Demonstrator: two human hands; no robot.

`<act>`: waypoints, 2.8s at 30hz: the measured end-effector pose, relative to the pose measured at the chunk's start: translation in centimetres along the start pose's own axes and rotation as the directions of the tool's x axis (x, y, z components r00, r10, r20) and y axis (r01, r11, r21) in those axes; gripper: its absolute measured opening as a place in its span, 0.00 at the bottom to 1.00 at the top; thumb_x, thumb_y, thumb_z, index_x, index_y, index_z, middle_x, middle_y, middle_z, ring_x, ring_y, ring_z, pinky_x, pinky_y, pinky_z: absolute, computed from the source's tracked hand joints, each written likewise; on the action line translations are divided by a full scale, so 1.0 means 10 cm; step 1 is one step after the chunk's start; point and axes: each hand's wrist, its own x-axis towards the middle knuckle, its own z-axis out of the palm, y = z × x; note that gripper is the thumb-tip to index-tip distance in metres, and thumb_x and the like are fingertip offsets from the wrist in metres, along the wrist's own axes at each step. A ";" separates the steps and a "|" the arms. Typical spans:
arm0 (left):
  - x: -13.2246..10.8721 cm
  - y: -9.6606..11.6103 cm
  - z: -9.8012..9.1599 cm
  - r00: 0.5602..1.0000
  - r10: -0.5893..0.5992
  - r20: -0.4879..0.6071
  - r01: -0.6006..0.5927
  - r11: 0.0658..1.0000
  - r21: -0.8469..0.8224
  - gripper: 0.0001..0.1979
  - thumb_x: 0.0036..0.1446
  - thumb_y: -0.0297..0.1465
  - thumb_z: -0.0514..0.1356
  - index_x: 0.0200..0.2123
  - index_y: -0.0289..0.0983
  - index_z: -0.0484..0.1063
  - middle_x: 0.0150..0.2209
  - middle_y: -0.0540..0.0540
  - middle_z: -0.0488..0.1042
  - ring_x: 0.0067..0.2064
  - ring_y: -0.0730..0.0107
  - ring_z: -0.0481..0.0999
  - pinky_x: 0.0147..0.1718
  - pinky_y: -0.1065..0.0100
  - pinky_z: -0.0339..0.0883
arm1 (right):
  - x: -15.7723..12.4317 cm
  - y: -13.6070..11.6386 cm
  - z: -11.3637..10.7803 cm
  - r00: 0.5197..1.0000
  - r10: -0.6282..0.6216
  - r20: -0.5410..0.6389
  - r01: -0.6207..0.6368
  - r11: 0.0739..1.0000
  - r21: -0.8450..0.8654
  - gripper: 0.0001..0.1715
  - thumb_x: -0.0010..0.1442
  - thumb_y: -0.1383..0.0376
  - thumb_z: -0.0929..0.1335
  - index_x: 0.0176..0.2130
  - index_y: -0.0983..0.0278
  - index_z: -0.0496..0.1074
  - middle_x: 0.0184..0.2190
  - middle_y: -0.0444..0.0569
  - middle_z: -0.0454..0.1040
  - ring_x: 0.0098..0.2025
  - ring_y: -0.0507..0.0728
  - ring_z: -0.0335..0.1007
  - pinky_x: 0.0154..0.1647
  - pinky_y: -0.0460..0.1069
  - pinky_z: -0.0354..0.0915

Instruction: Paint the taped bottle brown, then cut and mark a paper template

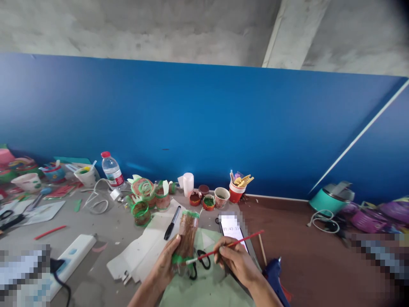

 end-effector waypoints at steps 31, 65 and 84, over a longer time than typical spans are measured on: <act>0.02 0.00 -0.06 0.993 -0.101 0.061 0.108 0.985 -0.134 0.15 0.54 0.37 0.64 0.39 0.30 0.76 0.30 0.42 0.80 0.30 0.62 0.79 0.29 0.67 0.70 | 0.03 -0.06 -0.10 0.991 -0.026 -0.132 0.040 0.994 0.098 0.13 0.45 0.59 0.76 0.26 0.66 0.76 0.18 0.47 0.73 0.21 0.49 0.63 0.20 0.43 0.54; 0.01 0.06 -0.01 0.953 -0.028 0.301 0.052 0.996 -0.075 0.22 0.46 0.41 0.68 0.42 0.33 0.77 0.36 0.37 0.80 0.42 0.46 0.78 0.44 0.54 0.70 | 0.11 0.09 0.01 0.778 -0.523 -0.349 0.358 0.825 -0.437 0.20 0.53 0.48 0.70 0.35 0.61 0.78 0.20 0.45 0.71 0.18 0.52 0.57 0.19 0.47 0.54; 0.40 0.57 -0.07 0.543 0.839 -0.020 -0.574 0.388 0.721 0.36 0.35 0.40 0.67 0.49 0.32 0.66 0.46 0.34 0.74 0.48 0.46 0.75 0.47 0.52 0.69 | 0.16 0.32 -0.08 0.697 -0.713 -0.072 0.390 0.462 -0.796 0.24 0.65 0.53 0.59 0.40 0.64 0.76 0.27 0.51 0.78 0.25 0.56 0.73 0.28 0.46 0.69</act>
